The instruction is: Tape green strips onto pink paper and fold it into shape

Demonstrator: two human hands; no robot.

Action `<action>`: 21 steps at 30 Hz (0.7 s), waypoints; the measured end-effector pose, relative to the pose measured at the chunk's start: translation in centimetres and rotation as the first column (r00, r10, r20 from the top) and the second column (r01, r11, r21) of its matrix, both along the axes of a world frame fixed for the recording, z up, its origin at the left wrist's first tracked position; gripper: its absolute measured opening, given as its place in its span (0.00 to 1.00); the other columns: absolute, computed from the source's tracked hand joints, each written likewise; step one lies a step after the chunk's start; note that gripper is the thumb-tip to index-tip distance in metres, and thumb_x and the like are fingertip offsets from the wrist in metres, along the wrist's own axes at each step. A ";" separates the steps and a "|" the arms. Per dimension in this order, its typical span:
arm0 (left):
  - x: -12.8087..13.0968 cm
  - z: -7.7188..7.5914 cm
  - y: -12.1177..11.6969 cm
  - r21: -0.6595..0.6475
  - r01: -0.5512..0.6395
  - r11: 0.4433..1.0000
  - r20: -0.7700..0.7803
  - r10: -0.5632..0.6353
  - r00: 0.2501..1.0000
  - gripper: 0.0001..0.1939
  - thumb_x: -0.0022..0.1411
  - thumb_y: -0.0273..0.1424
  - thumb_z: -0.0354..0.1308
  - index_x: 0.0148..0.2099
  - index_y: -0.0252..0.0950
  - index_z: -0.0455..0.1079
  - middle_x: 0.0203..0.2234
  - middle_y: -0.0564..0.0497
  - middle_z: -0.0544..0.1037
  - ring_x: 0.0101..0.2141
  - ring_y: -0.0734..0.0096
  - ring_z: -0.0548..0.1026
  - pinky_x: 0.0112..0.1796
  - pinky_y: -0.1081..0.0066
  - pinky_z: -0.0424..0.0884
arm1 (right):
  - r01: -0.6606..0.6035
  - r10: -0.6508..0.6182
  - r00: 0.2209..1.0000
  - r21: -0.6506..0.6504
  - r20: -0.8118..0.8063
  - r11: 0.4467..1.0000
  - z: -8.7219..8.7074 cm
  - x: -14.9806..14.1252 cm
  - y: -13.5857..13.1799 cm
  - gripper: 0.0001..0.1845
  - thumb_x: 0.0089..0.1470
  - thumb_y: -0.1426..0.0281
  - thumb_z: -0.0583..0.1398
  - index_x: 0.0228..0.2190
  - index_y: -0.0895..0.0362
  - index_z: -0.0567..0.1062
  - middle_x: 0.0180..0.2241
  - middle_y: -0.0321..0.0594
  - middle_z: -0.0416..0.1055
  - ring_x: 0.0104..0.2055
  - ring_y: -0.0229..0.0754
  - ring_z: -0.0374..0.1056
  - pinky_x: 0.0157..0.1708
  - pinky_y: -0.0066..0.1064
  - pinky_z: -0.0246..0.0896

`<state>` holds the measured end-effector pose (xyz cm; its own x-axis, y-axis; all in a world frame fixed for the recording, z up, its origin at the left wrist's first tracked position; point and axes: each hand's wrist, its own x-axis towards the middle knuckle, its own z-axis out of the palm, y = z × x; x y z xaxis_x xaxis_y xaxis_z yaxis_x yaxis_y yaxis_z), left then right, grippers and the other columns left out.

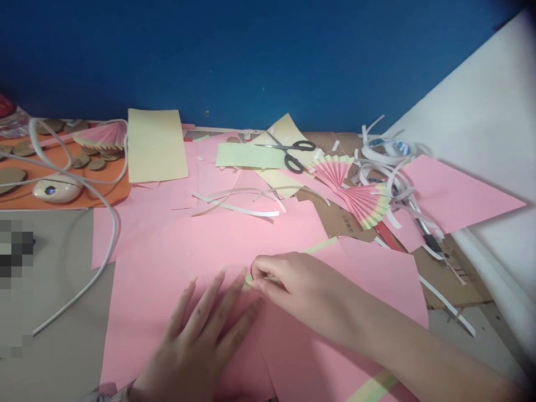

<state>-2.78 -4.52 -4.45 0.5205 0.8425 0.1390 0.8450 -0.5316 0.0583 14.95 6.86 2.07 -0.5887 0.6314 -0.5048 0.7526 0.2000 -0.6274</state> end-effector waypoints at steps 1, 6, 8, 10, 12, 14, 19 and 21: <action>0.0 0.0 0.0 0.009 0.007 1.000 0.004 -0.007 1.000 0.40 0.54 0.57 0.46 0.63 0.41 0.54 0.58 0.45 0.62 0.59 0.50 0.53 0.57 0.53 0.39 | -0.014 0.014 1.000 -0.002 0.003 1.000 0.0 0.0 0.0 0.14 0.57 0.70 0.49 0.20 0.56 0.56 0.19 0.29 0.57 0.21 0.33 0.50 0.20 0.27 0.39; 0.1 0.3 0.1 0.049 0.030 0.998 0.026 -0.031 0.999 0.41 0.53 0.58 0.46 0.62 0.37 0.55 0.57 0.42 0.64 0.59 0.51 0.54 0.57 0.54 0.40 | -0.073 0.072 0.997 -0.051 -0.025 0.996 0.1 0.3 0.3 0.13 0.57 0.69 0.50 0.21 0.56 0.58 0.19 0.29 0.57 0.21 0.32 0.50 0.20 0.27 0.40; 0.1 0.4 0.0 0.033 0.015 0.999 0.030 -0.016 0.999 0.41 0.53 0.58 0.45 0.62 0.38 0.55 0.58 0.42 0.63 0.59 0.52 0.54 0.57 0.55 0.40 | -0.075 0.073 0.997 -0.074 -0.033 0.994 0.1 0.5 0.3 0.13 0.57 0.69 0.50 0.21 0.55 0.59 0.19 0.28 0.57 0.22 0.32 0.51 0.20 0.27 0.40; 0.1 0.4 -0.1 0.013 0.006 1.000 0.022 -0.006 1.000 0.41 0.54 0.58 0.45 0.62 0.38 0.55 0.58 0.42 0.62 0.59 0.52 0.55 0.57 0.55 0.39 | -0.069 0.065 0.997 -0.093 -0.048 0.993 0.2 0.7 0.2 0.13 0.57 0.68 0.50 0.22 0.56 0.59 0.20 0.28 0.58 0.22 0.32 0.52 0.21 0.26 0.41; 0.1 0.4 -0.1 0.001 0.014 1.000 0.002 -0.014 1.000 0.41 0.54 0.58 0.44 0.63 0.39 0.53 0.59 0.42 0.61 0.59 0.51 0.55 0.57 0.54 0.40 | -0.058 0.051 0.997 -0.109 -0.063 0.992 0.3 0.8 0.1 0.12 0.57 0.68 0.50 0.22 0.55 0.60 0.20 0.29 0.58 0.22 0.32 0.53 0.21 0.26 0.41; 0.0 0.4 -0.1 0.001 0.039 0.999 -0.014 -0.039 0.999 0.41 0.54 0.58 0.45 0.63 0.38 0.52 0.59 0.42 0.61 0.59 0.49 0.54 0.57 0.54 0.40 | -0.044 0.037 0.997 -0.121 -0.065 0.992 0.4 0.7 0.1 0.12 0.57 0.68 0.51 0.22 0.55 0.61 0.20 0.29 0.59 0.23 0.32 0.53 0.21 0.26 0.41; 0.0 0.4 -0.1 0.018 -0.002 1.000 0.006 0.001 1.000 0.42 0.53 0.58 0.46 0.64 0.39 0.50 0.59 0.40 0.61 0.59 0.48 0.54 0.57 0.53 0.41 | -0.010 0.012 1.000 -0.097 0.024 0.995 0.3 0.0 0.5 0.13 0.54 0.69 0.51 0.20 0.56 0.59 0.19 0.29 0.57 0.20 0.32 0.50 0.20 0.26 0.40; 0.0 0.4 -0.2 0.021 0.008 1.000 0.000 -0.008 1.000 0.42 0.53 0.57 0.46 0.64 0.39 0.50 0.58 0.39 0.61 0.59 0.47 0.54 0.56 0.52 0.41 | -0.005 0.009 0.999 -0.072 0.049 0.997 0.3 -0.2 0.5 0.14 0.54 0.68 0.52 0.19 0.56 0.57 0.18 0.29 0.56 0.20 0.32 0.49 0.19 0.27 0.40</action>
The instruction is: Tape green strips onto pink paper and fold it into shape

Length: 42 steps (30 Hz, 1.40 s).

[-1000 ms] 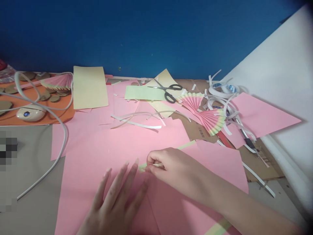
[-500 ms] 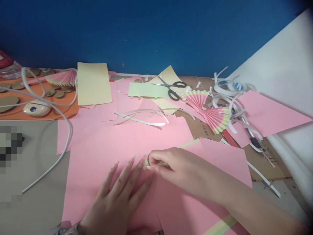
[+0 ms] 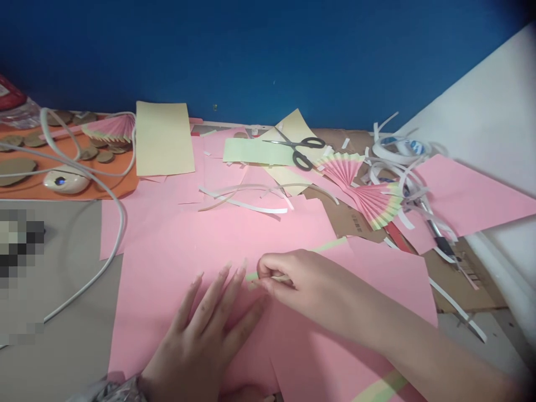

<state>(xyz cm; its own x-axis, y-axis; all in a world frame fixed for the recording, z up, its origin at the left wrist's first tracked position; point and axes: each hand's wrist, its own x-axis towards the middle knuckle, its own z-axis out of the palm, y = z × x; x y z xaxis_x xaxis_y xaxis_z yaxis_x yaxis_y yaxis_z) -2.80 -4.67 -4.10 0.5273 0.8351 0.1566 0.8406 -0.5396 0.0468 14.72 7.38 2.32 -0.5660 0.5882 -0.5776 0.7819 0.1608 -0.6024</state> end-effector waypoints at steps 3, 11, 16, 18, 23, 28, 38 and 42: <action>0.0 0.0 0.0 -0.012 -0.009 1.000 0.002 0.009 1.000 0.42 0.53 0.57 0.46 0.64 0.40 0.50 0.59 0.39 0.60 0.59 0.46 0.54 0.56 0.50 0.41 | -0.007 0.007 1.000 0.017 0.002 1.000 -0.1 -0.2 0.0 0.15 0.54 0.68 0.52 0.19 0.56 0.57 0.18 0.29 0.55 0.19 0.32 0.49 0.18 0.27 0.40; -0.1 0.1 -0.1 -0.021 -0.006 1.000 -0.026 0.006 1.000 0.45 0.53 0.58 0.45 0.64 0.33 0.48 0.59 0.33 0.58 0.58 0.42 0.54 0.54 0.50 0.45 | -0.030 0.030 0.999 0.034 0.013 0.999 -0.1 -0.2 0.1 0.15 0.55 0.67 0.50 0.19 0.56 0.56 0.18 0.29 0.54 0.20 0.32 0.48 0.18 0.27 0.39; 0.1 -0.1 -0.1 0.045 0.018 0.999 0.032 -0.019 0.999 0.45 0.53 0.57 0.46 0.58 0.23 0.59 0.56 0.30 0.62 0.57 0.41 0.56 0.54 0.51 0.48 | -0.029 0.028 1.000 0.031 0.014 0.999 -0.2 -0.1 0.1 0.15 0.55 0.67 0.51 0.19 0.56 0.56 0.18 0.29 0.54 0.20 0.32 0.48 0.18 0.28 0.39; 0.2 -0.1 -0.1 0.054 0.015 0.998 0.042 -0.017 0.999 0.45 0.53 0.57 0.46 0.57 0.21 0.60 0.56 0.29 0.63 0.56 0.40 0.57 0.54 0.50 0.49 | -0.032 0.031 0.999 0.021 0.018 0.999 -0.2 0.0 0.1 0.14 0.55 0.67 0.51 0.19 0.56 0.56 0.18 0.29 0.54 0.20 0.32 0.47 0.18 0.28 0.39; 0.2 0.1 -0.3 0.064 0.020 0.998 -0.002 -0.019 1.000 0.46 0.53 0.57 0.47 0.57 0.19 0.59 0.56 0.28 0.62 0.55 0.37 0.58 0.52 0.49 0.52 | -0.037 0.037 0.999 0.013 0.006 0.999 -0.2 0.1 0.2 0.15 0.55 0.65 0.50 0.20 0.56 0.56 0.19 0.29 0.53 0.20 0.32 0.46 0.18 0.28 0.38; 0.2 0.1 -0.4 0.072 0.026 0.997 -0.032 -0.023 0.999 0.46 0.53 0.56 0.48 0.57 0.18 0.59 0.56 0.27 0.61 0.55 0.35 0.58 0.52 0.48 0.53 | -0.064 0.063 0.998 0.013 0.010 0.998 -0.2 0.2 0.2 0.15 0.56 0.65 0.49 0.20 0.56 0.56 0.19 0.29 0.54 0.20 0.32 0.47 0.18 0.27 0.39; 0.2 0.3 -0.5 -0.062 -0.024 0.998 -0.068 0.019 0.997 0.39 0.57 0.51 0.47 0.61 0.28 0.55 0.59 0.34 0.58 0.58 0.40 0.55 0.55 0.49 0.46 | -0.063 0.063 0.998 0.060 -0.004 0.996 -0.6 0.3 0.0 0.16 0.57 0.66 0.49 0.20 0.56 0.55 0.19 0.28 0.54 0.20 0.32 0.47 0.17 0.28 0.39; 0.1 0.3 -0.4 -0.046 0.016 0.999 -0.052 -0.019 0.998 0.45 0.54 0.57 0.44 0.61 0.25 0.56 0.58 0.32 0.59 0.57 0.37 0.55 0.54 0.48 0.46 | -0.066 0.066 0.998 0.073 -0.001 0.995 -0.6 0.3 -0.2 0.16 0.57 0.66 0.50 0.20 0.56 0.54 0.19 0.28 0.53 0.20 0.32 0.47 0.17 0.29 0.38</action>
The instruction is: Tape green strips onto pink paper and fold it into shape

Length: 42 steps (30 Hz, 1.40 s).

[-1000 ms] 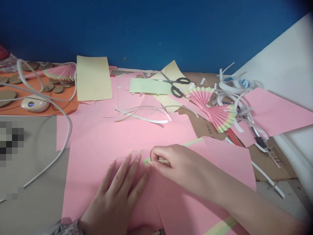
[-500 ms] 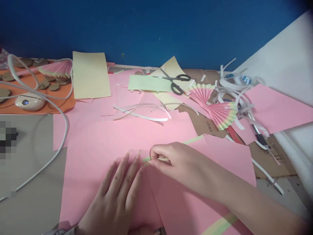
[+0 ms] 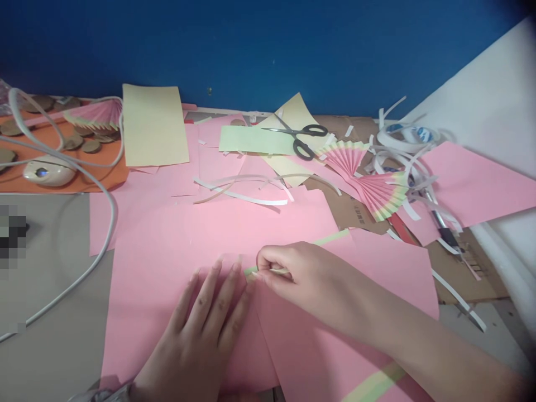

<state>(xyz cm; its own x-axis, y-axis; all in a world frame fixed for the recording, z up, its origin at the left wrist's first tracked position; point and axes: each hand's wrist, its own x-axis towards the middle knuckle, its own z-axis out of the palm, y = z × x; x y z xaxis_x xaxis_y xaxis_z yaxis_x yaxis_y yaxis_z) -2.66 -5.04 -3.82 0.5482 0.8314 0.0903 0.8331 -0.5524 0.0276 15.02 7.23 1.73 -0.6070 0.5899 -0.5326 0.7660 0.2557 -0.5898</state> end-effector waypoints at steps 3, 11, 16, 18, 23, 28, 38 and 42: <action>0.0 0.0 0.1 0.008 0.000 1.000 0.001 0.000 1.000 0.47 0.53 0.59 0.43 0.60 0.24 0.57 0.58 0.31 0.59 0.57 0.36 0.54 0.54 0.47 0.47 | 0.001 -0.001 1.000 0.013 0.003 1.000 0.0 0.0 -0.1 0.16 0.57 0.66 0.50 0.20 0.56 0.55 0.19 0.28 0.54 0.20 0.32 0.47 0.17 0.29 0.38; 0.0 0.0 0.1 0.062 0.029 0.998 -0.007 -0.029 1.000 0.49 0.52 0.59 0.43 0.59 0.20 0.57 0.57 0.29 0.60 0.56 0.35 0.55 0.53 0.47 0.48 | -0.001 0.001 1.000 0.022 0.005 1.000 0.0 -0.1 0.0 0.16 0.57 0.66 0.50 0.20 0.56 0.54 0.18 0.28 0.53 0.20 0.32 0.47 0.17 0.28 0.39; 0.0 -0.1 0.1 0.052 0.017 0.999 -0.026 -0.016 1.000 0.49 0.52 0.60 0.43 0.59 0.19 0.57 0.58 0.28 0.58 0.56 0.34 0.56 0.53 0.46 0.49 | 0.003 -0.003 1.000 0.033 0.012 0.999 0.0 -0.2 0.0 0.16 0.56 0.67 0.50 0.19 0.56 0.54 0.17 0.28 0.52 0.20 0.32 0.46 0.17 0.28 0.39; 0.1 -0.1 0.1 0.049 0.018 0.999 -0.023 -0.017 1.000 0.50 0.52 0.60 0.42 0.59 0.19 0.57 0.57 0.27 0.59 0.55 0.34 0.57 0.52 0.46 0.49 | 0.000 0.000 1.000 0.026 0.016 1.000 0.0 -0.2 0.0 0.16 0.56 0.67 0.50 0.19 0.56 0.54 0.17 0.28 0.52 0.19 0.32 0.47 0.17 0.28 0.39; 0.1 0.0 0.2 0.056 0.010 0.998 -0.008 -0.010 1.000 0.50 0.51 0.60 0.43 0.60 0.20 0.56 0.57 0.27 0.60 0.56 0.34 0.57 0.52 0.47 0.50 | 0.018 -0.018 1.000 0.006 0.005 1.000 0.1 -0.2 0.0 0.15 0.56 0.66 0.50 0.20 0.56 0.55 0.18 0.28 0.54 0.20 0.32 0.48 0.18 0.28 0.39; 0.1 0.2 0.3 0.039 0.016 0.999 -0.022 -0.015 1.000 0.49 0.51 0.61 0.42 0.62 0.25 0.54 0.56 0.28 0.61 0.56 0.35 0.56 0.52 0.47 0.49 | 0.005 -0.005 1.000 -0.042 -0.002 0.999 0.3 -0.3 0.2 0.14 0.56 0.67 0.49 0.20 0.56 0.55 0.19 0.29 0.53 0.21 0.32 0.48 0.18 0.27 0.39; 0.3 0.2 0.2 0.003 -0.015 1.000 -0.008 0.015 1.000 0.48 0.52 0.59 0.45 0.62 0.24 0.53 0.58 0.28 0.57 0.57 0.34 0.53 0.53 0.46 0.48 | 0.002 -0.003 1.000 -0.052 -0.017 0.999 0.6 -0.4 0.2 0.12 0.55 0.69 0.49 0.21 0.56 0.58 0.19 0.30 0.56 0.22 0.33 0.50 0.20 0.27 0.40; 0.4 0.2 0.2 -0.001 0.006 1.000 -0.020 -0.006 1.000 0.49 0.52 0.60 0.44 0.62 0.24 0.53 0.58 0.27 0.57 0.57 0.33 0.53 0.52 0.45 0.48 | -0.010 0.009 1.000 -0.039 -0.019 0.999 0.7 -0.4 0.3 0.12 0.56 0.69 0.49 0.22 0.56 0.60 0.20 0.30 0.57 0.22 0.33 0.51 0.21 0.27 0.41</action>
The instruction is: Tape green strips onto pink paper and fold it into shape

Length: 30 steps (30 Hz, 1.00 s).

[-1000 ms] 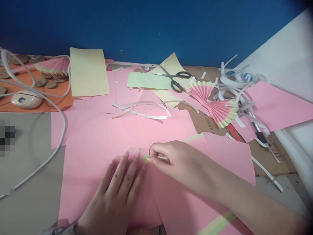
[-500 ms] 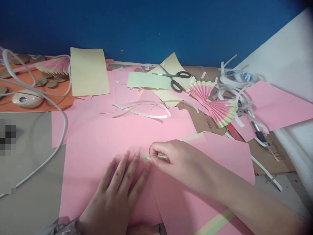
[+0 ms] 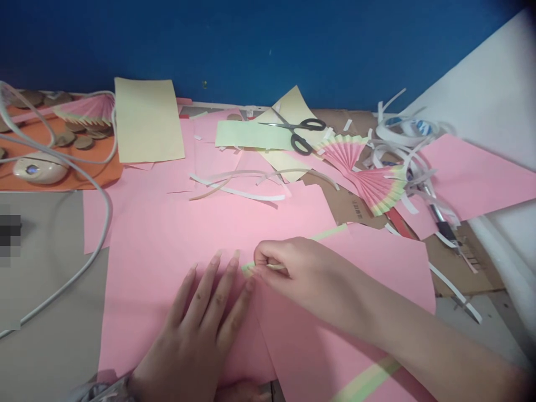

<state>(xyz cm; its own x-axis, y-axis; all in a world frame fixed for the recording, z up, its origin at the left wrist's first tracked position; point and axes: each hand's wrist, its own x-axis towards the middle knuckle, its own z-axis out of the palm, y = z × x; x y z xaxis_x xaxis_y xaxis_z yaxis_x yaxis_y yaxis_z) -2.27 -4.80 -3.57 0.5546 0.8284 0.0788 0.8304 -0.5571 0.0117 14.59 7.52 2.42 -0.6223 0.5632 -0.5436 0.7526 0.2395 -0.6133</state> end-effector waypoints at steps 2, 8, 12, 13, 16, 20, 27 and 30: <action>0.0 0.0 0.0 -0.006 -0.007 1.000 -0.009 0.007 1.000 0.49 0.52 0.59 0.44 0.62 0.25 0.52 0.58 0.27 0.56 0.57 0.32 0.53 0.52 0.44 0.48 | 0.004 -0.004 1.000 -0.007 0.008 1.000 0.0 0.0 0.0 0.12 0.56 0.69 0.49 0.21 0.56 0.60 0.19 0.29 0.56 0.22 0.33 0.51 0.21 0.27 0.41; -0.1 -0.1 -0.2 -0.014 -0.007 1.000 -0.006 0.006 1.000 0.48 0.53 0.59 0.43 0.62 0.25 0.52 0.59 0.28 0.57 0.57 0.34 0.54 0.53 0.45 0.47 | 0.034 -0.034 0.999 -0.038 0.016 0.999 0.2 0.2 0.0 0.12 0.56 0.68 0.49 0.22 0.56 0.60 0.20 0.30 0.56 0.22 0.33 0.50 0.21 0.27 0.41; -0.2 -0.1 -0.2 -0.008 -0.005 1.000 -0.006 0.005 1.000 0.48 0.53 0.59 0.43 0.62 0.25 0.52 0.58 0.29 0.58 0.57 0.35 0.55 0.53 0.45 0.48 | 0.026 -0.026 1.000 -0.011 0.007 1.000 -0.3 0.4 -0.2 0.12 0.57 0.68 0.48 0.23 0.56 0.61 0.20 0.30 0.57 0.22 0.33 0.50 0.21 0.27 0.41; -0.2 -0.1 -0.2 -0.001 0.000 1.000 -0.003 0.000 1.000 0.48 0.53 0.59 0.43 0.62 0.25 0.53 0.58 0.30 0.58 0.57 0.35 0.55 0.53 0.46 0.48 | 0.029 -0.029 1.000 0.012 0.002 1.000 -0.4 0.4 -0.3 0.12 0.57 0.68 0.49 0.22 0.56 0.61 0.20 0.29 0.57 0.22 0.33 0.50 0.21 0.27 0.40; -0.2 -0.1 -0.1 0.010 -0.001 1.000 -0.001 0.001 1.000 0.47 0.53 0.59 0.43 0.62 0.25 0.54 0.58 0.30 0.59 0.57 0.36 0.55 0.53 0.46 0.48 | 0.030 -0.029 1.000 0.046 -0.005 0.998 -0.6 0.4 -0.4 0.12 0.56 0.68 0.49 0.22 0.56 0.60 0.19 0.29 0.56 0.21 0.33 0.50 0.21 0.28 0.40; -0.2 0.0 0.0 0.022 -0.008 1.000 0.015 0.008 1.000 0.46 0.53 0.58 0.45 0.61 0.25 0.55 0.57 0.29 0.60 0.56 0.36 0.57 0.52 0.46 0.49 | 0.019 -0.019 1.000 -0.002 0.016 1.000 -0.2 0.3 -0.3 0.11 0.57 0.68 0.49 0.23 0.55 0.61 0.20 0.30 0.57 0.22 0.33 0.52 0.21 0.27 0.41; 0.0 0.2 0.1 0.030 0.011 0.999 0.006 -0.011 1.000 0.47 0.53 0.58 0.45 0.61 0.24 0.55 0.57 0.28 0.59 0.56 0.35 0.57 0.52 0.46 0.49 | 0.039 -0.039 0.999 0.032 -0.022 0.999 -0.4 0.5 -0.5 0.11 0.56 0.68 0.49 0.23 0.56 0.61 0.20 0.30 0.58 0.22 0.33 0.51 0.21 0.27 0.41; 0.0 0.2 0.0 0.020 -0.001 1.000 0.007 0.001 1.000 0.46 0.53 0.58 0.45 0.61 0.24 0.55 0.57 0.29 0.59 0.56 0.35 0.57 0.52 0.46 0.49 | 0.043 -0.043 0.999 0.012 -0.011 0.999 -0.4 0.5 -0.4 0.10 0.56 0.69 0.49 0.23 0.56 0.62 0.20 0.30 0.58 0.22 0.34 0.52 0.21 0.27 0.41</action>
<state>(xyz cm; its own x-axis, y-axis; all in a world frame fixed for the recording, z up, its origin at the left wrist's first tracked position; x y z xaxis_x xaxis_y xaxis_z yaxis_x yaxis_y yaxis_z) -2.29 -4.81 -3.36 0.5533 0.8270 0.0995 0.8308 -0.5565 0.0062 15.10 7.08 2.06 -0.6027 0.5964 -0.5301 0.7561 0.2145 -0.6183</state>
